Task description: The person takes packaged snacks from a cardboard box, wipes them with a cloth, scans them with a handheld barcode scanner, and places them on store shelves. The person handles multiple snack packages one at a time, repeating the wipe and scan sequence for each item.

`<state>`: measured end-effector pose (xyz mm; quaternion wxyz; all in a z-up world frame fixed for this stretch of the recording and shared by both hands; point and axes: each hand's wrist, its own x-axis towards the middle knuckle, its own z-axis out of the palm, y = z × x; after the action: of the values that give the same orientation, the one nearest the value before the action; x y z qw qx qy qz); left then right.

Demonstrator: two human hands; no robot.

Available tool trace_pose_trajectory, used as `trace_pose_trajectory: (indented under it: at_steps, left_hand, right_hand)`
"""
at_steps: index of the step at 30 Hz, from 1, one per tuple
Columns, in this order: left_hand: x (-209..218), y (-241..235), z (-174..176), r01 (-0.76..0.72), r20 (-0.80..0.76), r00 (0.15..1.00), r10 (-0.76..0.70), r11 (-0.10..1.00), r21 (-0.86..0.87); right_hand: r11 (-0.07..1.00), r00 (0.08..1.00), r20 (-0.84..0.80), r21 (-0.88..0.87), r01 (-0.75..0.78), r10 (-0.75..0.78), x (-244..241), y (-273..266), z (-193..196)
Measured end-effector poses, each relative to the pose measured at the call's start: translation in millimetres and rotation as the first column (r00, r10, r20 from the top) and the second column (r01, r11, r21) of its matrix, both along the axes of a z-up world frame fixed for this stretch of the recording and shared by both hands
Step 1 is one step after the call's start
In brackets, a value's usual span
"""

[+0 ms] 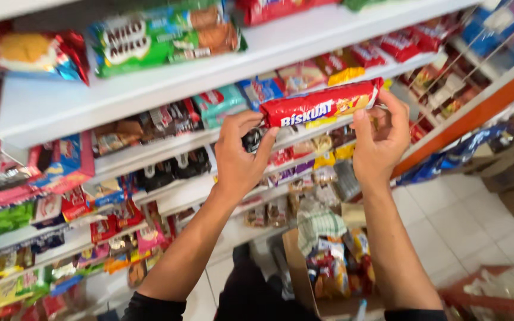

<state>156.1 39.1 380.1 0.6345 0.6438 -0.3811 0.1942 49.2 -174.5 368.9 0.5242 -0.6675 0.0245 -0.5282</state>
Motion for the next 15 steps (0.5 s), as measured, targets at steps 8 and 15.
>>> trace_pose_trajectory:
  at_steps: [8,15]
  left_hand:
    - [53,-32,63,-0.074,0.348,0.934,0.075,0.997,-0.017]
    - [71,-44,69,-0.160,0.491,0.862,0.128,0.987,0.023]
  right_hand:
    - [0.998,0.988,0.148,0.021,-0.057,0.053,64,-41,40]
    - [0.997,0.999,0.040,-0.078,0.026,-0.023,101,-54,50]
